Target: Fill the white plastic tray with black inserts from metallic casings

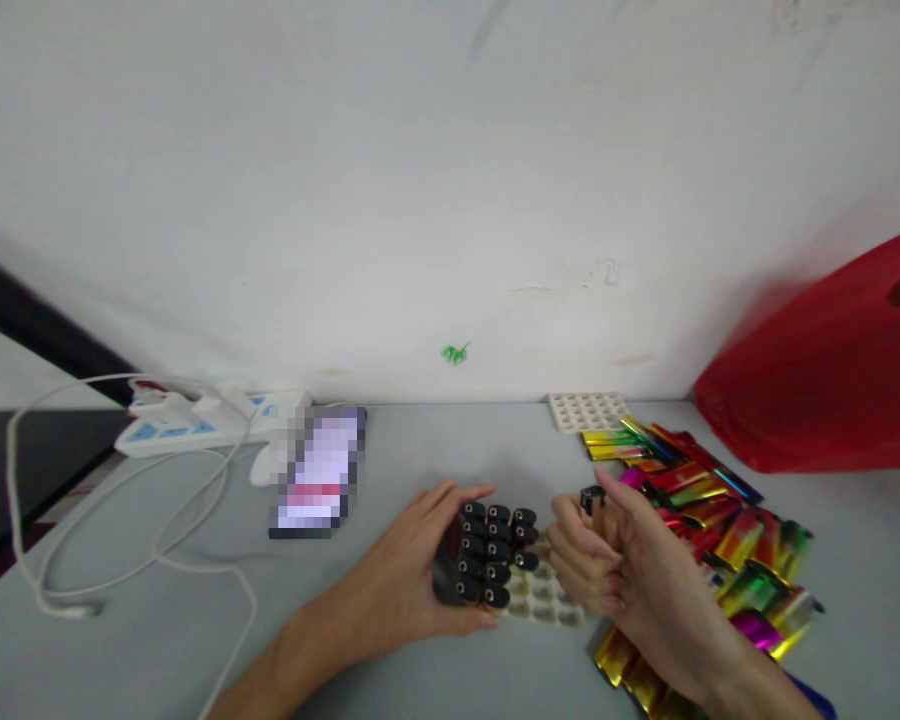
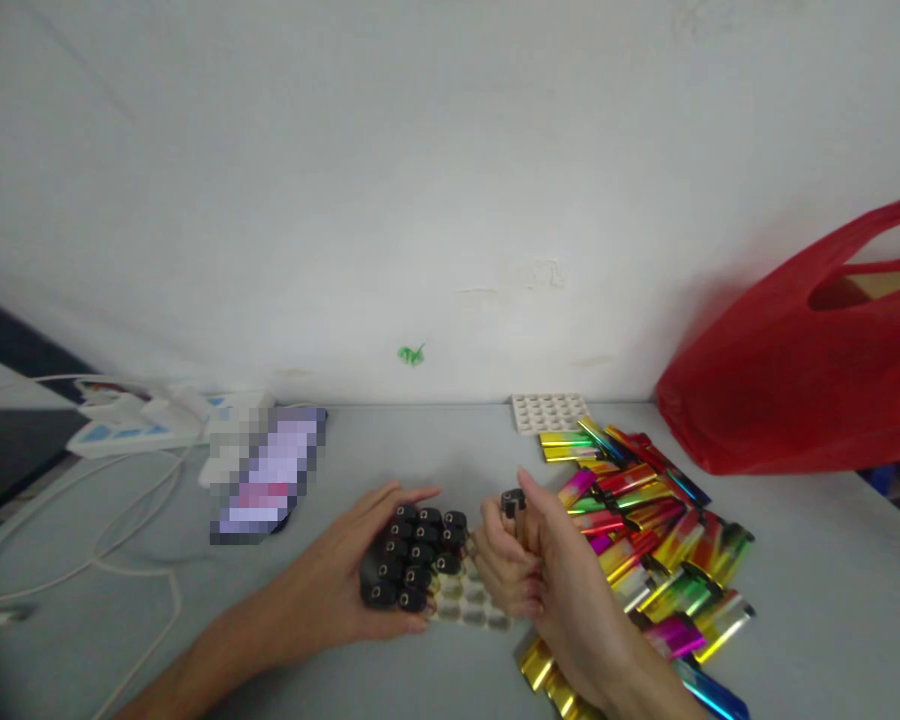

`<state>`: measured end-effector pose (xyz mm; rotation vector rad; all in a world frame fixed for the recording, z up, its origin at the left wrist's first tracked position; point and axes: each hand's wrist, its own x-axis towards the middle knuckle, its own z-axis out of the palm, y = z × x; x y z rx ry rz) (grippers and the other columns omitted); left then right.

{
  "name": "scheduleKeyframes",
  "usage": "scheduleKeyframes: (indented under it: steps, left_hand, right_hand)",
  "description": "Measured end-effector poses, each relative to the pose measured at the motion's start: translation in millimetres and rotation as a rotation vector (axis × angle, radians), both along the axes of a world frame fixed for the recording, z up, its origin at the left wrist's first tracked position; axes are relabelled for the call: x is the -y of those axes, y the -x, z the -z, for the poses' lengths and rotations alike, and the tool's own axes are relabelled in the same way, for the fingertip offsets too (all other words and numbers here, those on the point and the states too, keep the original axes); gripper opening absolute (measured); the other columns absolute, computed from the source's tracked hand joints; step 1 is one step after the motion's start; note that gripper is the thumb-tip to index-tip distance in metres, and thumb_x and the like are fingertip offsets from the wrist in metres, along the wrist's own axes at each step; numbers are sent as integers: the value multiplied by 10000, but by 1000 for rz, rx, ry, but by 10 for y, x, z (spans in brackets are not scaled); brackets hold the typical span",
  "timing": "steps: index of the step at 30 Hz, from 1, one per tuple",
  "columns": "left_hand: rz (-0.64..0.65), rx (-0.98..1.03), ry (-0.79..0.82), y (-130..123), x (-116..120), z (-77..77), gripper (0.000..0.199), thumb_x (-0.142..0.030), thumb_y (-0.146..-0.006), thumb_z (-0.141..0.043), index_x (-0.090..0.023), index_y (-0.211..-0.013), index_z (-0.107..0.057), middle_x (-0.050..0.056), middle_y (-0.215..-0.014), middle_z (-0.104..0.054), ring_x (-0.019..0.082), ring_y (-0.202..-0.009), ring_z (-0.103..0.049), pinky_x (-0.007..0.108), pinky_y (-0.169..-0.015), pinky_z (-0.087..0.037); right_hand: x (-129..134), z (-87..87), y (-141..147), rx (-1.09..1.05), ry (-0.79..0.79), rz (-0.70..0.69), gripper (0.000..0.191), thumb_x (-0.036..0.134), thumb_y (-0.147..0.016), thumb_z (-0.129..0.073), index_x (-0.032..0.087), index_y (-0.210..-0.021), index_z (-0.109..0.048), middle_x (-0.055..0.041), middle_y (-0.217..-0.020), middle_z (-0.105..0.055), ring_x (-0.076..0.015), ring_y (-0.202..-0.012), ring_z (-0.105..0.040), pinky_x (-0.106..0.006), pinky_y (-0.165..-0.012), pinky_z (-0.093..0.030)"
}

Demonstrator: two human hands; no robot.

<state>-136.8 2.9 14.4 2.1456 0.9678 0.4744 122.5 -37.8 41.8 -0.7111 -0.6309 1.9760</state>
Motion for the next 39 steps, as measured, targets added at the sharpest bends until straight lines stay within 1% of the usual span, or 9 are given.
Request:
scheduleKeyframes:
  steps: [4, 8, 12, 20, 23, 26, 29, 36, 39]
  left_hand:
    - [-4, -10, 16, -6, -1, -17, 1074, -489, -771, -1039, -353, -1675, -475, 113, -1610, -601, 422, -1516, -535, 583, -1292, -439]
    - [-1, -14, 19, 1, 1, -16, 1072, -489, -780, -1035, -363, -1675, -461, 105, -1611, -600, 413, -1520, -533, 569, -1289, -445]
    - [-7, -23, 14, 8, 2, -9, 1074, -489, -783, -1032, -360, -1679, -452, 105, -1634, -584, 417, -1548, -507, 586, -1320, -402]
    - [-12, -11, 10, 2, 3, -7, 1075, -462, -772, -1039, -367, -1670, -457, 105, -1585, -603, 408, -1499, -547, 564, -1278, -453]
    - [-4, -15, 8, 0, -1, -4, 1068, -468, -774, -1036, -361, -1666, -458, 102, -1578, -609, 409, -1502, -542, 566, -1287, -440]
    - [0, -19, 13, 0, -9, -2, 1068, -475, -774, -1037, -357, -1663, -458, 103, -1579, -611, 407, -1493, -551, 552, -1264, -467]
    - [-2, -14, 11, 3, -8, -6, 1071, -484, -773, -1036, -358, -1665, -456, 106, -1595, -604, 411, -1499, -546, 543, -1247, -487]
    - [5, -30, 2, 8, -2, -4, 1060, -485, -798, -1024, -358, -1672, -438, 107, -1615, -584, 411, -1526, -522, 556, -1288, -437]
    - [12, -32, 5, 10, -8, 9, 1069, -506, -802, -1022, -363, -1674, -421, 105, -1620, -578, 410, -1539, -506, 547, -1278, -449]
  right_hand:
    - [-11, 39, 15, -1, 9, 10, 672, 725, -984, -679, 249, -629, -366, 114, -575, -211, -79, -496, -100, -249, -453, -120]
    - [-3, 27, 36, -7, 6, 7, 665, 706, -976, -685, 250, -621, -355, 118, -563, -211, -73, -488, -102, -242, -453, -130]
    - [1, 33, 63, 23, -1, 76, 633, 650, -972, -684, 258, -613, -340, 121, -549, -192, -74, -478, -94, -247, -444, -117]
    - [-4, 64, 65, 59, 8, 163, 585, 597, -950, -708, 266, -624, -351, 128, -546, -173, -80, -479, -74, -249, -433, -104]
    - [-23, 65, 53, 39, 17, 143, 640, 662, -947, -724, 264, -621, -342, 131, -546, -175, -73, -481, -69, -243, -436, -98]
    - [-40, 68, 40, 13, 22, 110, 681, 711, -938, -728, 261, -617, -332, 131, -547, -184, -66, -477, -69, -237, -433, -97]
    - [-41, 71, 32, -1, 22, 107, 673, 694, -942, -734, 260, -620, -333, 131, -549, -182, -67, -478, -73, -236, -435, -105]
    - [-29, 70, 34, -13, 20, 116, 651, 677, -940, -723, 259, -623, -337, 131, -552, -178, -66, -482, -71, -231, -432, -100]
    - [-20, 79, 38, 7, 20, 131, 630, 633, -947, -724, 260, -619, -336, 131, -545, -173, -67, -476, -76, -236, -432, -108]
